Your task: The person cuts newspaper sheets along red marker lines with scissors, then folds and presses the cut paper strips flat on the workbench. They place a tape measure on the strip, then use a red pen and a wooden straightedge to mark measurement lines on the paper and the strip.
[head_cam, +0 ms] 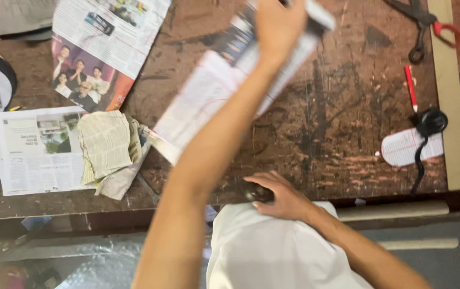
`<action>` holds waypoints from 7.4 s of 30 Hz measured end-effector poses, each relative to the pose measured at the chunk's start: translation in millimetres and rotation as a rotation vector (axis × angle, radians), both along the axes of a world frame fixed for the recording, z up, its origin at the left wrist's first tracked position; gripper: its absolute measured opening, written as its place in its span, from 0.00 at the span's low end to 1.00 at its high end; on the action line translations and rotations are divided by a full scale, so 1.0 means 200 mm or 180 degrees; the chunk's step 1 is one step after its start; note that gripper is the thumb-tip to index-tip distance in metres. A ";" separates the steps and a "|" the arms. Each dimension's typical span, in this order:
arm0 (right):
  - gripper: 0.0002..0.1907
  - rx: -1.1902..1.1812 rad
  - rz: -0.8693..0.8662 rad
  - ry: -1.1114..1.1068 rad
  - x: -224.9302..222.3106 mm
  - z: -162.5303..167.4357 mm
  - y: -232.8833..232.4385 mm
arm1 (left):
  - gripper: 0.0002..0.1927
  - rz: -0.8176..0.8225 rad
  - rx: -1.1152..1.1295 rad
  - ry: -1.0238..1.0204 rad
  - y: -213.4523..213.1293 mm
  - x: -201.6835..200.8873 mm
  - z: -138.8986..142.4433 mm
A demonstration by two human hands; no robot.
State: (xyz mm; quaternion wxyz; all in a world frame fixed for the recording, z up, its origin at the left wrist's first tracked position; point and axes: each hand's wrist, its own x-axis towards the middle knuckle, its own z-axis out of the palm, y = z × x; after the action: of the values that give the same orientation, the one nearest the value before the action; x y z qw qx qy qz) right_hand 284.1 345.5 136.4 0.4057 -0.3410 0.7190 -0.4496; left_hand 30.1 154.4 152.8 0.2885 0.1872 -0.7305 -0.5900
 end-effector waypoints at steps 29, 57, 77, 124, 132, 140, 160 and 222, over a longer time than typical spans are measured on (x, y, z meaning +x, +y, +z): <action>0.37 0.0206 -0.0501 0.1954 -0.49 -0.11 0.03 | 0.32 -0.1252 -0.3181 -0.2064 0.27 1.58 -0.64; 0.40 -0.0286 0.0570 0.1794 -0.66 -0.42 -1.24 | 0.35 -0.2608 -0.3737 -0.1280 -0.19 1.05 -0.76; 0.31 0.1742 -0.1097 0.2657 -0.42 -0.36 0.95 | 0.33 -0.2128 -0.3093 -0.1510 0.51 1.02 -0.70; 0.21 0.0537 -0.1492 0.3126 -1.50 -0.30 2.04 | 0.50 -0.1206 -0.2782 -0.2522 1.66 0.88 -0.61; 0.23 0.0197 -0.1050 0.1945 -1.60 -0.31 1.53 | 0.50 -0.0969 -0.2557 -0.2499 1.71 0.89 -0.58; 0.21 0.0135 -0.1390 0.1403 -1.63 -0.30 1.38 | 0.40 -0.0271 -0.2163 -0.2207 1.89 0.91 -0.51; 0.29 0.1358 -0.1764 0.1778 -0.98 -0.24 2.20 | 0.39 -0.0382 -0.1988 -0.1952 1.94 0.97 -0.44; 0.41 0.1851 -0.0324 0.2237 -1.29 -0.21 1.81 | 0.18 -0.0531 -0.2283 -0.1523 1.86 1.12 -0.47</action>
State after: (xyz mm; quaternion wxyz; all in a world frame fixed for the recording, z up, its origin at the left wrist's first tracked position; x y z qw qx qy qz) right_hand 26.7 707.0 94.0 0.1935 -0.3090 0.9252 -0.1056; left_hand 254.6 526.1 58.6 0.1093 0.1469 -0.9480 -0.2603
